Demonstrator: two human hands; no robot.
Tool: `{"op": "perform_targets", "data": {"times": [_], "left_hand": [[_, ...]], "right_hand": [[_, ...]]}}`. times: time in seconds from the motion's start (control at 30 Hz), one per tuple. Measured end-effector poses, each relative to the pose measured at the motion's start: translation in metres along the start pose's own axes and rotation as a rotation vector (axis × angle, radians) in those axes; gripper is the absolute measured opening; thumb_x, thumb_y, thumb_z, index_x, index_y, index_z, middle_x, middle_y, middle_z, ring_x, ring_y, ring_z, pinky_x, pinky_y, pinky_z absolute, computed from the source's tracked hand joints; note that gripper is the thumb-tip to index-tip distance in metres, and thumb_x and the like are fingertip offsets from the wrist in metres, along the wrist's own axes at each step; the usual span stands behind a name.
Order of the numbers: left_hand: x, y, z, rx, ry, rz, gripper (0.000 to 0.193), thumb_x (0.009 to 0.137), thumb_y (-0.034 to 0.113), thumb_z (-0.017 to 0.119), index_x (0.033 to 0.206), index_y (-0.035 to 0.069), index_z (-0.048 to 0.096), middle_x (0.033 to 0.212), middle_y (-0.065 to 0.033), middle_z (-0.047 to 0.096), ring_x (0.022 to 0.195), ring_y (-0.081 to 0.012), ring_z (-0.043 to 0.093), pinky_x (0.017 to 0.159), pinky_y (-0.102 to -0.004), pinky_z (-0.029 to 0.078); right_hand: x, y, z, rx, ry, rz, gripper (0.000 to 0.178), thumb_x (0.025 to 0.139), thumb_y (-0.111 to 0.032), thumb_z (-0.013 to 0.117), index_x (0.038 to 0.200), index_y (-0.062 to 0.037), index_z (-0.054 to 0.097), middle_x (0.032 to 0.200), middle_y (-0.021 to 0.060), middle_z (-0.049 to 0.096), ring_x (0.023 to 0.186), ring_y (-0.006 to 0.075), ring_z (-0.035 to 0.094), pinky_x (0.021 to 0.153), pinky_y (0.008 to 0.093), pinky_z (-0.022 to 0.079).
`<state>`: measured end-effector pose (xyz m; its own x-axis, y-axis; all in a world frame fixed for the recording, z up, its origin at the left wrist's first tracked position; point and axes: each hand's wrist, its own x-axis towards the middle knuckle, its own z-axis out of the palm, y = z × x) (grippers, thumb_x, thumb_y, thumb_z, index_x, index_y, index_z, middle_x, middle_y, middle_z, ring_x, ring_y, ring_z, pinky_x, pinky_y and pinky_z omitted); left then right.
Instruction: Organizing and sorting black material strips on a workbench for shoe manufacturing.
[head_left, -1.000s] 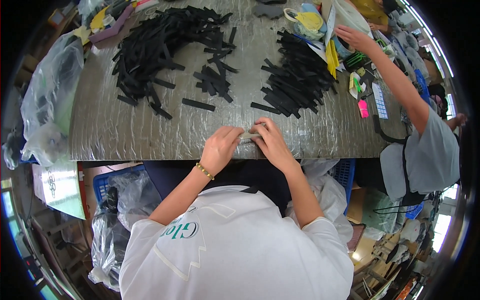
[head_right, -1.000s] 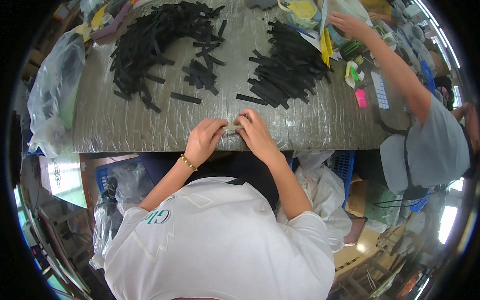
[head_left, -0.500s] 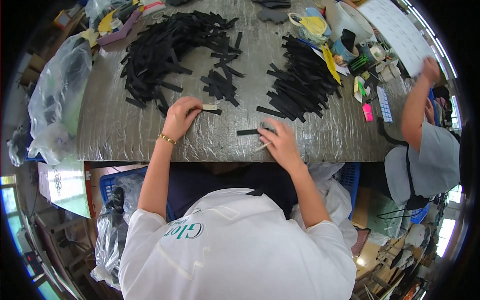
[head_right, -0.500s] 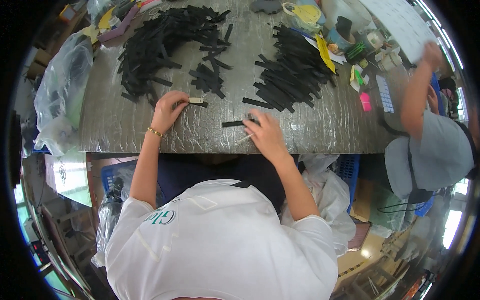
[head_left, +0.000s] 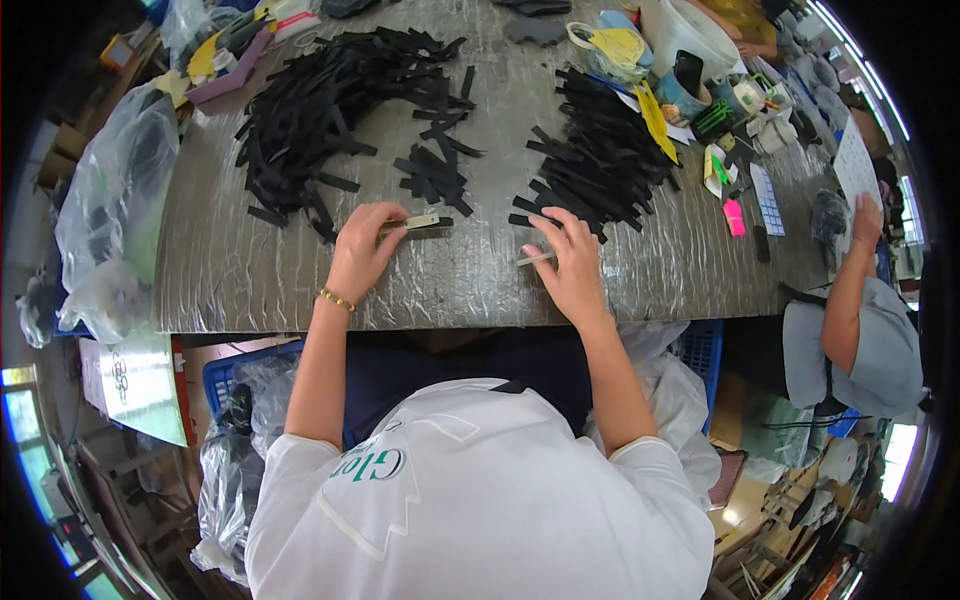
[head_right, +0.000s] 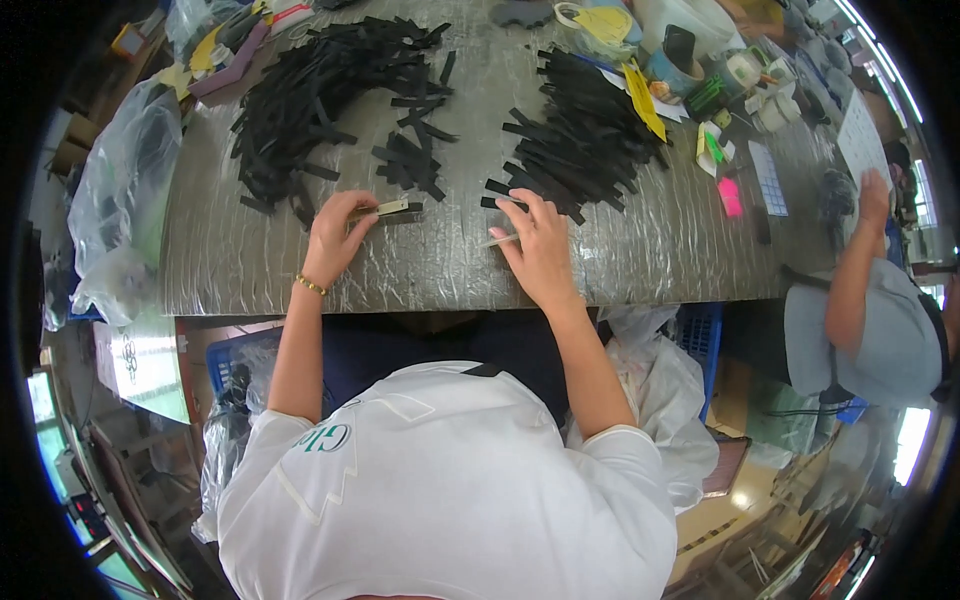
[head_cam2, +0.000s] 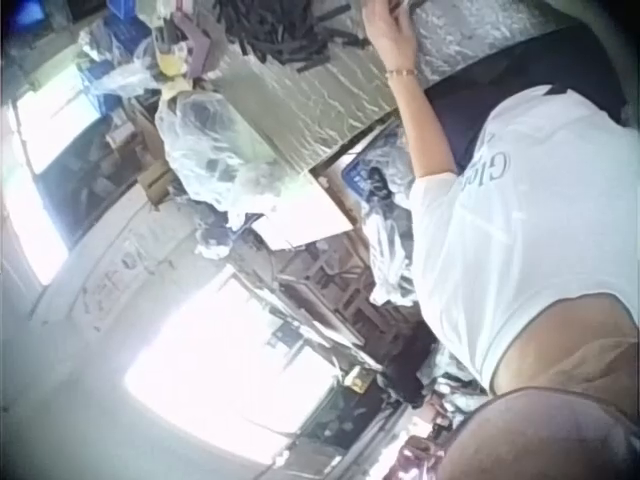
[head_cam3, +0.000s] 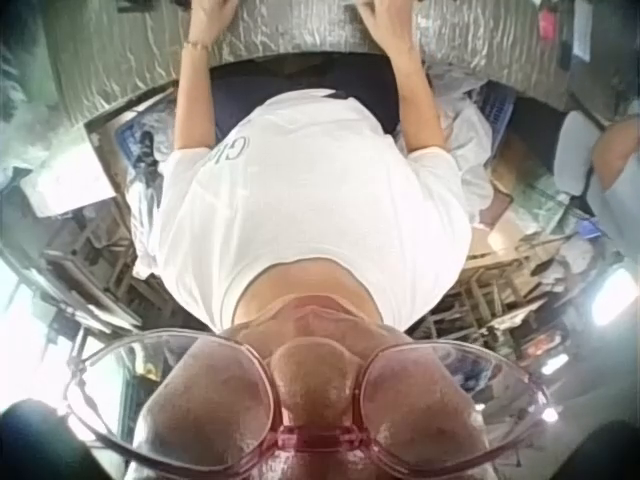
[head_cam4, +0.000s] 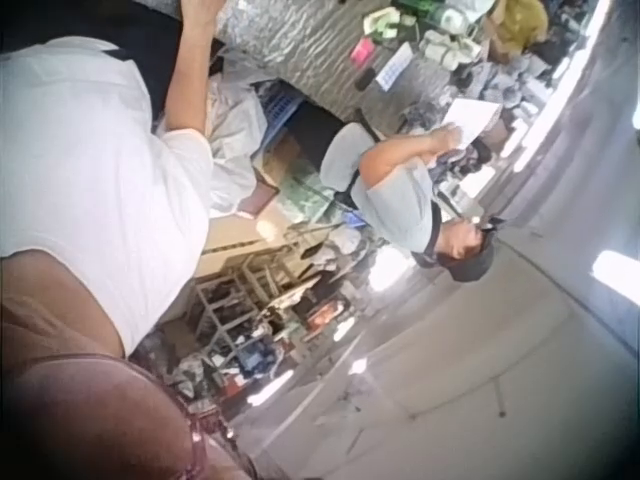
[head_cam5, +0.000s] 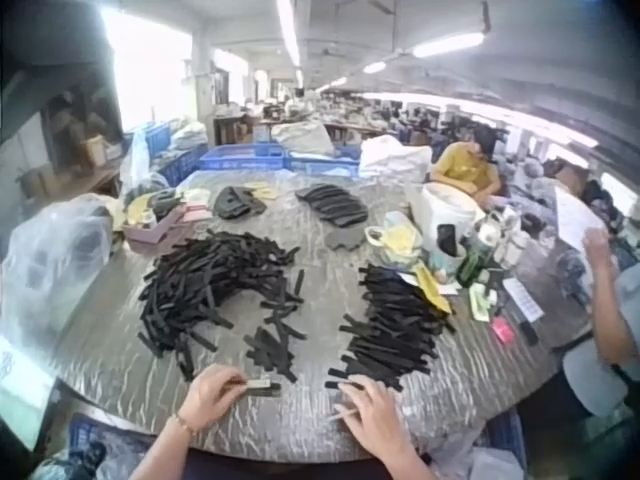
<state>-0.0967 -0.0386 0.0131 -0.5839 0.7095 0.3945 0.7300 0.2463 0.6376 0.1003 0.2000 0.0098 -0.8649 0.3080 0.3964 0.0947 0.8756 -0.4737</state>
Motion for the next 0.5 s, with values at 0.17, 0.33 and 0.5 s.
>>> {"op": "perform_targets", "data": {"times": [0.17, 0.33, 0.5], "left_hand": [[-0.010, 0.034, 0.013, -0.078, 0.091, -0.067, 0.018, 0.078, -0.002, 0.073, 0.094, 0.002, 0.066, 0.096, -0.0112, 0.069, 0.089, -0.0305, 0.065, 0.078, -0.0376, 0.054], [-0.017, 0.049, 0.030, -0.163, 0.136, -0.152, 0.018, 0.079, -0.002, 0.074, 0.095, 0.003, 0.068, 0.095, -0.0119, 0.069, 0.091, -0.0309, 0.065, 0.079, -0.0374, 0.054], [-0.035, 0.074, 0.061, -0.120, -0.009, 0.049, 0.016, 0.080, -0.001, 0.070, 0.096, 0.003, 0.070, 0.098, -0.0115, 0.068, 0.094, -0.0320, 0.064, 0.082, -0.0395, 0.052]], "right_hand": [[-0.008, -0.001, -0.003, 0.061, 0.056, 0.020, 0.037, 0.088, -0.019, 0.073, 0.121, -0.0077, 0.065, 0.128, 0.0087, 0.058, 0.109, 0.0304, 0.057, 0.094, 0.0416, 0.043], [-0.022, 0.001, -0.004, 0.106, 0.034, 0.044, 0.036, 0.089, -0.019, 0.071, 0.122, -0.0070, 0.064, 0.127, 0.0100, 0.058, 0.111, 0.0316, 0.055, 0.093, 0.0423, 0.042], [-0.037, -0.007, -0.007, 0.220, 0.019, 0.191, 0.024, 0.087, -0.016, 0.073, 0.106, -0.0031, 0.067, 0.106, 0.0121, 0.064, 0.099, 0.0317, 0.060, 0.084, 0.0401, 0.047]]}}
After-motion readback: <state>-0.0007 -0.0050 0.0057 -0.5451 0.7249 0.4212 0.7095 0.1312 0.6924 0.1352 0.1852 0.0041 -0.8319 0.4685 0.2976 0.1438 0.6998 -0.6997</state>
